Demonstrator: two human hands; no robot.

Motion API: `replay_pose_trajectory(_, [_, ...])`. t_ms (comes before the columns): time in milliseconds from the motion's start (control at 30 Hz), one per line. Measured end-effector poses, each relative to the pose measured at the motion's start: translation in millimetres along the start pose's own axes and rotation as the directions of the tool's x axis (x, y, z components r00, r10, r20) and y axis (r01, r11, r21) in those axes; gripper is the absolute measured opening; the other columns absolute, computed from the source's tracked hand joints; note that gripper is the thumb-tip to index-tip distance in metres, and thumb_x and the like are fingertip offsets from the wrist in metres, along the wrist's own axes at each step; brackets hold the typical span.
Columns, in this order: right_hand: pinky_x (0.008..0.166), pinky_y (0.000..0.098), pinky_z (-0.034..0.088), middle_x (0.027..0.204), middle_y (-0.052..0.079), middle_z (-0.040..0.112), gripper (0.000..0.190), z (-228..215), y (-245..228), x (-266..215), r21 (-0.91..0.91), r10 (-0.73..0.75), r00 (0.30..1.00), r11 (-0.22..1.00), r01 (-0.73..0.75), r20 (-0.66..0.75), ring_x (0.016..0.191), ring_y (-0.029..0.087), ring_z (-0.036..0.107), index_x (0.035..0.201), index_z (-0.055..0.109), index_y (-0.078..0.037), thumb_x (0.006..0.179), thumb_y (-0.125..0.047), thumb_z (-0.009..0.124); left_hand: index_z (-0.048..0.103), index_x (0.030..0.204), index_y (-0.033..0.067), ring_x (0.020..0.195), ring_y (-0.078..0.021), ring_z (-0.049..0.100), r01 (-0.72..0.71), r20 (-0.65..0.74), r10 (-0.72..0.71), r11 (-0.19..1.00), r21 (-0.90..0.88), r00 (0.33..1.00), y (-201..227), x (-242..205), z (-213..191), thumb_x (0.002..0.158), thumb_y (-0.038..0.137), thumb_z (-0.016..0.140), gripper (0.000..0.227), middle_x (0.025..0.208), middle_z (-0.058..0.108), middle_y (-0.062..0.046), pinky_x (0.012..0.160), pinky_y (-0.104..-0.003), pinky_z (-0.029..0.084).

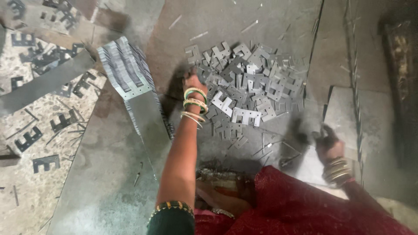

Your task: The person sits on the floor and repeatedly picks up small metal brackets from a pile, wipes them with a cloth, and places them into a neat stack. The person handles the parts one at a time, using a cloth to clean each piece before stacking.

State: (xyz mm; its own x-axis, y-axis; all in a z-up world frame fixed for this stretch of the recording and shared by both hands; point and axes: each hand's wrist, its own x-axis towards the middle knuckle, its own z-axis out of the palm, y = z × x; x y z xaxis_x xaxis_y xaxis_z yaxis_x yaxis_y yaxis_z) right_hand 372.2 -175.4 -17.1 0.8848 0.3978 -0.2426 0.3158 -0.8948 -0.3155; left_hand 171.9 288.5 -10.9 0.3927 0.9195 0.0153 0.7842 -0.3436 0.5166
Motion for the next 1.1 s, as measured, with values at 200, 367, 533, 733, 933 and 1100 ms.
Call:
replay_pose_trajectory(200, [0.082, 0.0407, 0.061, 0.108, 0.015, 0.075, 0.061, -41.0, -19.6, -9.7, -0.217, -0.253, 0.964, 0.939, 0.266, 0.087, 0.096, 0.03, 0.071, 0.141, 0.057, -0.017, 0.086, -0.039, 0.071, 0.063, 0.123, 0.0139, 0.123, -0.039, 0.056, -0.034, 0.017, 0.033, 0.998, 0.056, 0.999, -22.2, -2.4, 10.3, 0.073, 0.026, 0.088, 0.057, 0.131, 0.06, -0.013, 0.103, -0.049, 0.046])
replay_pose_trajectory(367, [0.081, 0.0401, 0.062, 0.12, 0.017, 0.067, 0.058, -30.2, -28.7, -27.3, -0.433, -0.273, 0.962, 0.863, 0.259, 0.032, 0.098, 0.031, 0.07, 0.137, 0.06, -0.016, 0.091, -0.05, 0.07, 0.065, 0.121, 0.0132, 0.12, -0.0369, 0.059, 0.003, 0.079, -0.006, 0.999, 0.046, 0.997, -26.5, 5.1, 10.2, 0.074, 0.032, 0.089, 0.056, 0.125, 0.065, -0.013, 0.103, -0.046, 0.048])
replay_pose_trajectory(533, [0.085, 0.0427, 0.061, 0.113, 0.014, 0.07, 0.057, -29.2, -16.7, -9.8, -0.395, -0.31, 0.95, 0.868, 0.302, 0.045, 0.097, 0.03, 0.071, 0.134, 0.063, -0.014, 0.09, -0.049, 0.07, 0.064, 0.123, 0.0153, 0.116, -0.0349, 0.061, 0.093, 0.127, -0.085, 0.994, -0.059, 0.988, -32.1, 15.3, 11.3, 0.065, 0.028, 0.094, 0.067, 0.119, 0.068, -0.015, 0.099, -0.042, 0.05])
replay_pose_trajectory(733, [0.083, 0.0441, 0.063, 0.111, 0.018, 0.07, 0.056, -12.7, 0.8, 5.3, -0.37, -0.312, 0.947, 0.873, 0.317, 0.076, 0.094, 0.033, 0.073, 0.131, 0.065, -0.01, 0.09, -0.048, 0.07, 0.067, 0.12, 0.0163, 0.12, -0.0314, 0.063, 0.194, 0.143, -0.174, 0.972, -0.133, 0.974, -37.8, 26.4, 14.8, 0.057, 0.025, 0.096, 0.071, 0.122, 0.069, -0.013, 0.103, -0.039, 0.051])
replay_pose_trajectory(933, [0.089, 0.0451, 0.062, 0.109, 0.016, 0.074, 0.049, -21.8, 3.2, 12.1, -0.262, -0.409, 0.908, 0.87, 0.418, 0.091, 0.097, 0.032, 0.073, 0.126, 0.068, -0.011, 0.09, -0.045, 0.068, 0.076, 0.093, 0.0124, 0.104, -0.04, 0.064, 0.022, -0.119, -0.019, 1.0, 0.019, 0.993, -43.0, 32.9, 35.3, 0.054, 0.011, 0.091, 0.042, 0.11, 0.069, -0.018, 0.091, -0.042, 0.053])
replay_pose_trajectory(1100, [0.086, 0.0472, 0.062, 0.11, 0.014, 0.074, 0.049, -58.4, -45.2, -5.4, -0.383, -0.121, 0.962, 0.899, 0.211, 0.246, 0.093, 0.03, 0.074, 0.131, 0.067, -0.015, 0.097, -0.05, 0.061, 0.078, 0.092, 0.0129, 0.08, -0.0243, 0.077, 0.115, -0.01, -0.147, 0.812, -0.573, 0.989, -53.1, 15.0, 39.7, 0.074, 0.01, 0.082, 0.018, 0.087, 0.078, -0.009, 0.072, -0.035, 0.06])
